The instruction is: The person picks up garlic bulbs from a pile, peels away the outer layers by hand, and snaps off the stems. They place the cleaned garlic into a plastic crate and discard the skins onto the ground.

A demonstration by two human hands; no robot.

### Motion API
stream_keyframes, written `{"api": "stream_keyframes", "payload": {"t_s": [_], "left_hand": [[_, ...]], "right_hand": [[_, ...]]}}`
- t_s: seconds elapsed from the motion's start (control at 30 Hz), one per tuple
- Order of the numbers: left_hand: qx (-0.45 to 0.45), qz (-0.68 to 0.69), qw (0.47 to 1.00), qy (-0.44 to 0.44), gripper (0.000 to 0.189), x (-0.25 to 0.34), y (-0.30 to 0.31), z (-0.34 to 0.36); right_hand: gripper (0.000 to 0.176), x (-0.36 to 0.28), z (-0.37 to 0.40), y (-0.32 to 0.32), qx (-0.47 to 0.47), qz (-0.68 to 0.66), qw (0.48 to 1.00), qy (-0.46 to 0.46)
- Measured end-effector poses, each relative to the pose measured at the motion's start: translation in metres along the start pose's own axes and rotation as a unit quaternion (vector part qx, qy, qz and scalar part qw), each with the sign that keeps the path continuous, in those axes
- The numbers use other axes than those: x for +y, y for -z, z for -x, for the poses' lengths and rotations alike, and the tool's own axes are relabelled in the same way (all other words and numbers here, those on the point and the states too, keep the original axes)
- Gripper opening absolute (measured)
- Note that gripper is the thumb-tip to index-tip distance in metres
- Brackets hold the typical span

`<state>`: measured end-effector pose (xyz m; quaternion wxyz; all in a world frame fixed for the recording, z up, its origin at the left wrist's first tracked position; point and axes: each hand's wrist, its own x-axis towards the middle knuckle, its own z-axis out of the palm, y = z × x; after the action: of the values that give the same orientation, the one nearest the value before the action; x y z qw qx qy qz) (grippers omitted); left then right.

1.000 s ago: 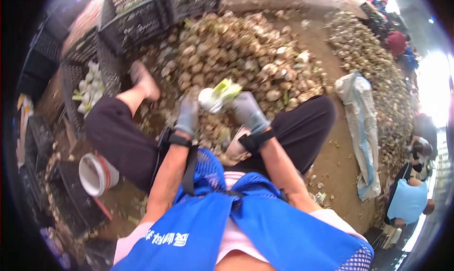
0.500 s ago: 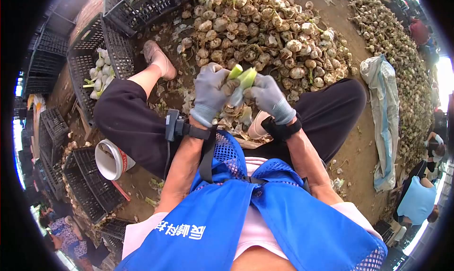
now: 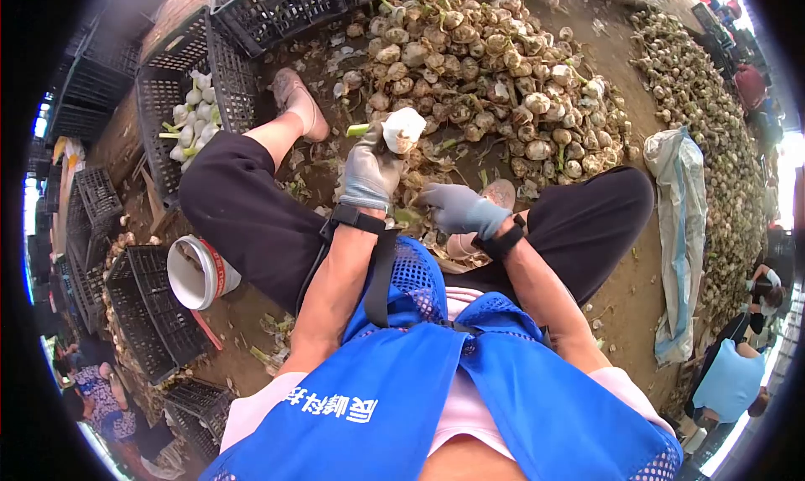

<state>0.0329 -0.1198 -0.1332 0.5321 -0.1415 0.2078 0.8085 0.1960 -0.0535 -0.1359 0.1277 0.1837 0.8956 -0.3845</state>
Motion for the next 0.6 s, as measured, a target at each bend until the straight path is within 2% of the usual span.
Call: {"api": "stream_keyframes", "payload": {"t_s": [0.07, 0.1, 0.13, 0.17, 0.2, 0.23, 0.27, 0.33, 0.37, 0.4, 0.47, 0.5, 0.53, 0.6], "left_hand": [[-0.005, 0.051, 0.999, 0.013, 0.03, -0.001, -0.005, -0.002], [-0.087, 0.01, 0.996, 0.032, 0.034, 0.001, -0.008, 0.004], [-0.088, 0.01, 0.996, 0.031, 0.034, 0.001, -0.016, 0.008], [-0.069, 0.007, 0.997, 0.039, 0.035, -0.001, -0.026, 0.013], [-0.052, 0.003, 0.997, 0.05, 0.036, -0.006, -0.032, 0.015], [-0.111, -0.109, 0.987, 0.034, 0.037, -0.012, -0.033, 0.014], [-0.164, -0.217, 0.961, 0.042, 0.038, -0.014, -0.019, 0.004], [-0.105, -0.458, 0.879, -0.082, 0.042, -0.023, -0.01, 0.008], [-0.041, -0.383, 0.923, -0.015, 0.04, -0.025, -0.005, 0.008], [-0.035, -0.386, 0.922, -0.013, 0.04, -0.026, 0.001, 0.006], [-0.031, -0.306, 0.95, -0.049, 0.033, -0.025, 0.01, -0.002], [-0.015, -0.256, 0.966, -0.036, 0.025, -0.024, 0.003, 0.002], [-0.015, -0.257, 0.966, -0.037, 0.025, -0.026, 0.001, 0.002], [-0.007, -0.29, 0.949, -0.12, 0.02, -0.031, -0.003, 0.0]], "right_hand": [[0.041, 0.003, 0.008, 0.012, 0.1, -0.021, 0.995, 0.018], [0.043, 0.024, 0.0, 0.012, 0.162, -0.015, 0.987, 0.006], [0.036, -0.004, 0.012, 0.041, 0.203, -0.201, 0.958, 0.004], [0.034, -0.012, 0.015, 0.055, 0.183, -0.447, 0.875, 0.0], [0.032, -0.013, 0.018, 0.062, 0.155, -0.664, 0.732, -0.004], [0.031, -0.015, 0.019, 0.062, 0.169, -0.72, 0.673, 0.016], [0.033, -0.008, 0.011, 0.054, 0.207, -0.636, 0.744, -0.001], [0.032, -0.012, 0.006, 0.044, 0.24, -0.605, 0.76, -0.004], [0.029, -0.013, 0.006, 0.042, 0.225, -0.6, 0.768, -0.015], [0.029, -0.015, 0.007, 0.041, 0.222, -0.605, 0.764, -0.017], [0.028, -0.017, 0.004, 0.041, 0.23, -0.617, 0.752, -0.035], [0.026, -0.012, 0.001, 0.04, 0.238, -0.6, 0.761, -0.07], [0.026, -0.01, -0.002, 0.037, 0.237, -0.601, 0.76, -0.068], [0.026, -0.008, -0.003, 0.034, 0.307, -0.33, 0.89, -0.069]]}}
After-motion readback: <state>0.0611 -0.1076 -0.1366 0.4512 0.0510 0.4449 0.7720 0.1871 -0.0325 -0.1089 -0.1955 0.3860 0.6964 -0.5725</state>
